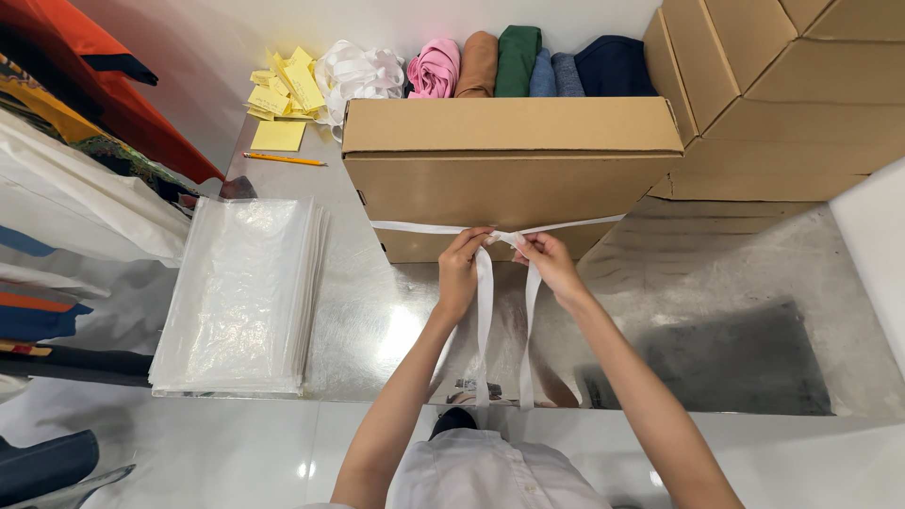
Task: The person places two plastic-wrapped folded garments into a cardboard box, closes the lid, and then ties the box with a white ribbon. The person secures the ribbon by tying a knot and a bow on top of the box.
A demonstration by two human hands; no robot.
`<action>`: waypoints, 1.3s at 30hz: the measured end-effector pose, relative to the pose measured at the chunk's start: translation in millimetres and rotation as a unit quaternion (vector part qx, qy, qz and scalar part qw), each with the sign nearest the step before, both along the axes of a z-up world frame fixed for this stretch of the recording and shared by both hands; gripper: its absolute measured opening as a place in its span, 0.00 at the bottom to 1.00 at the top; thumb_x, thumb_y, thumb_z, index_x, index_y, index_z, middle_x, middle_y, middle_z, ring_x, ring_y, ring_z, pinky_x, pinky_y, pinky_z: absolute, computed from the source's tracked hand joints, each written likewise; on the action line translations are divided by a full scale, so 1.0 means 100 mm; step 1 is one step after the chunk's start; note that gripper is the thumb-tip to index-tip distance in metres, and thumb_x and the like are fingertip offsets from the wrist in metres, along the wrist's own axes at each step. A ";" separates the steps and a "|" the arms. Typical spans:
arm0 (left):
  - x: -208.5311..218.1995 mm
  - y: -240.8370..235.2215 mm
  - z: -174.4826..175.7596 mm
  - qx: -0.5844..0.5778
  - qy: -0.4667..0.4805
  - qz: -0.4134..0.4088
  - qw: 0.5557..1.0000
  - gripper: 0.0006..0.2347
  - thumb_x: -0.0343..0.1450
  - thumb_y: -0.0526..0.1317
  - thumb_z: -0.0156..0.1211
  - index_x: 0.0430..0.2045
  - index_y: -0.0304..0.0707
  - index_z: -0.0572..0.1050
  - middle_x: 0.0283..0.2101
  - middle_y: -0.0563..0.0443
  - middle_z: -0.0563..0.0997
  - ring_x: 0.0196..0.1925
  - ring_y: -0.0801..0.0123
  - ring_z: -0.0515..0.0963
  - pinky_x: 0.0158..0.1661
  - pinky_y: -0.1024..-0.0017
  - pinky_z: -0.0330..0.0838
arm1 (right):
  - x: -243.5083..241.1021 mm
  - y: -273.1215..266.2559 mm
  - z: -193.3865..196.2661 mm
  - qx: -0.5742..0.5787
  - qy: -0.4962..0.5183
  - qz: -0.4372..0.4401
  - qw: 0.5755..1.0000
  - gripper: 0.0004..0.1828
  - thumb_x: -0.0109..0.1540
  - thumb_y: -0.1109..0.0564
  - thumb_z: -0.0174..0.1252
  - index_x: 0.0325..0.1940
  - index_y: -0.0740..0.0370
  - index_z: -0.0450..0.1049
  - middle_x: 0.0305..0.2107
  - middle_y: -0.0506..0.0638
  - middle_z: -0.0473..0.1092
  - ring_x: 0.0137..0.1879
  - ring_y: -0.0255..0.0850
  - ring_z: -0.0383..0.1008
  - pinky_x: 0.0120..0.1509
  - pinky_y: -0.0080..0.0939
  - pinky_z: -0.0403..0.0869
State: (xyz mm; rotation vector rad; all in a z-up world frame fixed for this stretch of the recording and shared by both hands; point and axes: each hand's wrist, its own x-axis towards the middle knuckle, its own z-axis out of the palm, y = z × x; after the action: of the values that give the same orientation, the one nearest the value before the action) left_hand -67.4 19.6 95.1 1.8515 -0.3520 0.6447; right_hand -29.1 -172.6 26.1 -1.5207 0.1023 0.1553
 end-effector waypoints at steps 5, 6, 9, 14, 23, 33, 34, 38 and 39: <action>0.06 0.07 0.17 0.113 0.013 0.029 0.993 0.03 0.72 0.35 0.63 0.29 0.41 0.82 0.38 0.65 0.84 0.38 0.70 0.85 0.43 0.75 0.78 | 0.01 0.14 -0.17 -0.070 -0.101 -0.039 0.992 0.09 0.70 0.54 0.57 0.48 0.63 0.74 0.25 0.53 0.75 0.34 0.36 0.78 0.45 0.33 0.77; 0.08 0.08 0.20 0.136 0.023 0.032 0.990 0.02 0.71 0.36 0.63 0.29 0.42 0.82 0.37 0.65 0.84 0.37 0.69 0.84 0.42 0.74 0.78 | 0.02 0.18 -0.19 -0.084 -0.121 -0.054 0.988 0.08 0.70 0.55 0.56 0.48 0.63 0.74 0.25 0.55 0.75 0.33 0.37 0.77 0.45 0.35 0.78; 0.08 0.07 0.38 0.226 0.018 0.045 0.973 0.02 0.71 0.35 0.60 0.30 0.45 0.78 0.37 0.64 0.80 0.37 0.65 0.82 0.37 0.70 0.78 | -0.06 0.34 -0.08 -0.119 -0.172 -0.073 0.975 0.04 0.69 0.60 0.54 0.47 0.56 0.75 0.25 0.49 0.76 0.34 0.33 0.73 0.43 0.33 0.73; 0.38 -0.02 0.14 0.406 -0.080 0.039 0.910 0.04 0.69 0.32 0.56 0.31 0.46 0.75 0.37 0.63 0.76 0.37 0.68 0.81 0.32 0.73 0.76 | 0.20 0.47 -0.76 -0.030 -0.151 -0.105 0.983 0.08 0.67 0.64 0.54 0.48 0.56 0.74 0.35 0.48 0.77 0.41 0.34 0.74 0.46 0.34 0.74; 0.58 -0.31 -0.16 0.503 -0.291 0.030 0.813 0.05 0.64 0.32 0.61 0.26 0.49 0.77 0.34 0.60 0.73 0.37 0.69 0.74 0.37 0.73 0.69 | -0.03 0.62 -0.37 0.144 -0.047 -0.115 0.982 0.07 0.70 0.53 0.48 0.45 0.49 0.73 0.32 0.40 0.73 0.38 0.30 0.70 0.46 0.32 0.71; 0.48 -0.15 0.34 0.484 -0.180 -0.035 0.856 0.05 0.68 0.34 0.59 0.33 0.48 0.79 0.38 0.61 0.78 0.38 0.70 0.81 0.37 0.74 0.72 | -0.16 0.69 -0.02 -0.004 -0.085 -0.134 0.987 0.07 0.69 0.55 0.53 0.40 0.57 0.75 0.24 0.48 0.74 0.30 0.34 0.74 0.35 0.31 0.72; 0.47 -0.11 0.48 0.484 -0.182 -0.036 0.855 0.05 0.68 0.34 0.59 0.33 0.48 0.79 0.38 0.61 0.78 0.38 0.70 0.81 0.37 0.74 0.72 | -0.11 0.59 -0.19 -0.019 -0.090 -0.137 0.986 0.07 0.69 0.56 0.53 0.40 0.58 0.75 0.24 0.48 0.74 0.29 0.35 0.74 0.34 0.31 0.72; 0.46 -0.05 0.96 0.398 -0.193 -0.074 0.894 0.03 0.71 0.33 0.55 0.32 0.44 0.75 0.38 0.58 0.75 0.40 0.66 0.78 0.38 0.73 0.70 | 0.11 0.58 -0.52 -0.050 -0.117 -0.120 0.985 0.07 0.71 0.56 0.50 0.42 0.59 0.72 0.23 0.48 0.73 0.29 0.33 0.72 0.34 0.29 0.69; 0.47 -0.06 1.07 0.367 -0.213 -0.076 0.902 0.02 0.73 0.34 0.53 0.31 0.44 0.72 0.38 0.58 0.73 0.41 0.66 0.76 0.38 0.72 0.69 | 0.11 0.57 -0.56 -0.051 -0.132 -0.096 0.985 0.07 0.72 0.55 0.47 0.45 0.59 0.68 0.24 0.45 0.71 0.29 0.30 0.69 0.36 0.27 0.65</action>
State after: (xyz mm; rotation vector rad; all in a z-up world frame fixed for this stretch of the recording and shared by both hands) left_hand -20.0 13.8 202.0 2.3416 -1.1465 0.8856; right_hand -18.1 -115.6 -30.0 -1.6104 0.0457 -0.2084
